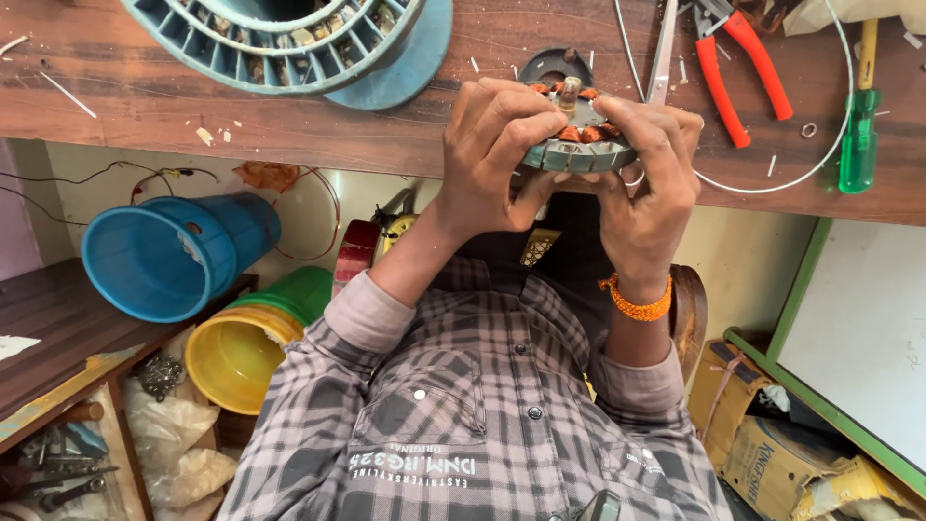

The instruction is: The person cuts small white insulating pieces with scissors, then fits them into the slots of a motor rotor held on a shaft at the workbench, pressing each piece into place by hand. They continue slotting pieces around the rotor and use a screwdriver to adjust and secure the parts.

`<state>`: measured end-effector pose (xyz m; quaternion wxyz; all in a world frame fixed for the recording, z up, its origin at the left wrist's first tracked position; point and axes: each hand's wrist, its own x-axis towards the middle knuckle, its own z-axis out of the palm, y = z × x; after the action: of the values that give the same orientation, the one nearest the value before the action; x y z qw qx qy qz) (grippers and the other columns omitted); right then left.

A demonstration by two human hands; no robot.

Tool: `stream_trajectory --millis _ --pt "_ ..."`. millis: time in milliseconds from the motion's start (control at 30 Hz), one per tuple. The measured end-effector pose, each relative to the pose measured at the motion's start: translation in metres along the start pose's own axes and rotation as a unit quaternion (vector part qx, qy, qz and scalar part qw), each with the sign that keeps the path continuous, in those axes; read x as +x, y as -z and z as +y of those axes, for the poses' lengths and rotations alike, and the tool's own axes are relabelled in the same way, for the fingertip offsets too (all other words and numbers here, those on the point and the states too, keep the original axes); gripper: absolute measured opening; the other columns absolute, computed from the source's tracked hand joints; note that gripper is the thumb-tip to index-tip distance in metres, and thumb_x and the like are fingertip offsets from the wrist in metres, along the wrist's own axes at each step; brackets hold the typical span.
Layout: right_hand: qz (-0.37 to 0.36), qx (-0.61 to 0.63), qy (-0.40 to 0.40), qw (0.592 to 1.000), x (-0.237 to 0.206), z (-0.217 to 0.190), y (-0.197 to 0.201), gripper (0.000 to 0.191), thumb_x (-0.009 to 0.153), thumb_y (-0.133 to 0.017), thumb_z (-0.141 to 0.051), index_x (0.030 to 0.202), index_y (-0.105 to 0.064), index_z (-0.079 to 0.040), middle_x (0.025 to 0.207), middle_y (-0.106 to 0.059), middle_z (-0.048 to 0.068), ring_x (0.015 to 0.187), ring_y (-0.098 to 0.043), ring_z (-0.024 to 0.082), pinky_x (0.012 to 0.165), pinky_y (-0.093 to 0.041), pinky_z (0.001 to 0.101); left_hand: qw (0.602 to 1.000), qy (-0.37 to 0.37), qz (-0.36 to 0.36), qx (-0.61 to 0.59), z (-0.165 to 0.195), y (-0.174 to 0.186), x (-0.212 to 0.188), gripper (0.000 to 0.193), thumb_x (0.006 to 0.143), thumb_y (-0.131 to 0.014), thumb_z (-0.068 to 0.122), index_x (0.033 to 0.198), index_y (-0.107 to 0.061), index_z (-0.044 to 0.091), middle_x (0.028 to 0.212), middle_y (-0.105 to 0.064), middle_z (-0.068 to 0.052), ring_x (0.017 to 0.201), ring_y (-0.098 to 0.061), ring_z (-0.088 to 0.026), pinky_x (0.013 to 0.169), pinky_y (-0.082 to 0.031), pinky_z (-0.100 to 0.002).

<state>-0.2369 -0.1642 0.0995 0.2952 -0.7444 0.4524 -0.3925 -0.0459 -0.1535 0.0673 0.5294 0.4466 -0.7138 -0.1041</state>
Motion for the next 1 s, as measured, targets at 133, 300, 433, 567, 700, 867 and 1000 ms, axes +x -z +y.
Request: stream_trajectory --millis 133,300,433,567,700,867,1000 --pt "0.002 -0.004 0.009 1.0 -0.002 -0.004 -0.002 0.034 0.106 -0.074 -0.028 0.13 -0.067 -0.005 0.127 -0.07 0.008 0.122 -0.059 0.027 0.108 -0.049 0.0379 1.0 0.012 0.003 -0.007 0.002 -0.002 -0.001 0.041 0.09 -0.082 0.028 0.12 -0.06 0.01 0.116 -0.063 -0.005 0.112 -0.061 -0.027 0.095 -0.047 -0.044" --pt "0.002 -0.007 -0.009 1.0 -0.007 -0.008 -0.006 0.028 0.111 -0.071 -0.027 0.129 -0.065 -0.005 0.13 -0.066 0.008 0.129 -0.057 0.028 0.114 -0.047 0.0401 1.0 0.017 0.01 -0.009 0.003 -0.006 -0.005 0.039 0.091 -0.08 0.03 0.117 -0.06 0.011 0.115 -0.064 -0.003 0.112 -0.061 -0.026 0.097 -0.048 -0.044" --pt "0.012 -0.004 -0.022 1.0 -0.01 -0.009 -0.009 0.03 0.111 -0.07 -0.029 0.13 -0.065 -0.005 0.131 -0.064 0.008 0.131 -0.056 0.028 0.115 -0.046 0.0405 0.999 0.032 -0.016 -0.018 0.001 -0.003 -0.005 0.038 0.091 -0.08 0.03 0.117 -0.059 0.011 0.115 -0.063 -0.003 0.113 -0.061 -0.025 0.096 -0.046 -0.044" --pt "0.015 -0.005 -0.032 0.999 -0.011 -0.012 -0.011 0.031 0.11 -0.07 -0.03 0.129 -0.065 -0.005 0.13 -0.064 0.008 0.131 -0.056 0.029 0.115 -0.046 0.0409 0.999 0.032 -0.042 -0.014 -0.002 0.002 -0.004 0.04 0.092 -0.082 0.029 0.117 -0.057 0.01 0.115 -0.063 -0.004 0.112 -0.06 -0.026 0.094 -0.044 -0.044" --pt "0.01 0.009 -0.04 0.999 -0.013 -0.012 -0.01 0.031 0.111 -0.07 -0.029 0.13 -0.064 -0.005 0.133 -0.063 0.009 0.134 -0.055 0.029 0.118 -0.046 0.041 0.999 0.012 -0.031 -0.01 -0.004 0.0 -0.007 0.04 0.092 -0.081 0.027 0.118 -0.056 0.009 0.115 -0.062 -0.004 0.112 -0.061 -0.026 0.095 -0.045 -0.045" --pt "-0.001 0.013 -0.027 1.0 -0.015 -0.008 -0.007 0.037 0.114 -0.065 -0.023 0.144 -0.054 -0.004 0.141 -0.059 0.01 0.138 -0.056 0.027 0.118 -0.047 0.0385 1.0 0.003 -0.014 -0.007 -0.006 -0.004 -0.007 0.039 0.093 -0.082 0.029 0.117 -0.056 0.011 0.112 -0.062 -0.003 0.109 -0.061 -0.024 0.092 -0.045 -0.044" --pt "0.019 0.105 -0.085 0.991 -0.011 -0.009 -0.008 0.043 0.118 -0.066 -0.017 0.153 -0.045 -0.004 0.14 -0.061 0.011 0.132 -0.062 0.021 0.111 -0.054 0.0319 0.999 0.009 -0.022 -0.029 -0.007 0.001 0.003 0.041 0.091 -0.082 0.03 0.118 -0.058 0.011 0.114 -0.061 -0.004 0.109 -0.059 -0.025 0.094 -0.046 -0.044"
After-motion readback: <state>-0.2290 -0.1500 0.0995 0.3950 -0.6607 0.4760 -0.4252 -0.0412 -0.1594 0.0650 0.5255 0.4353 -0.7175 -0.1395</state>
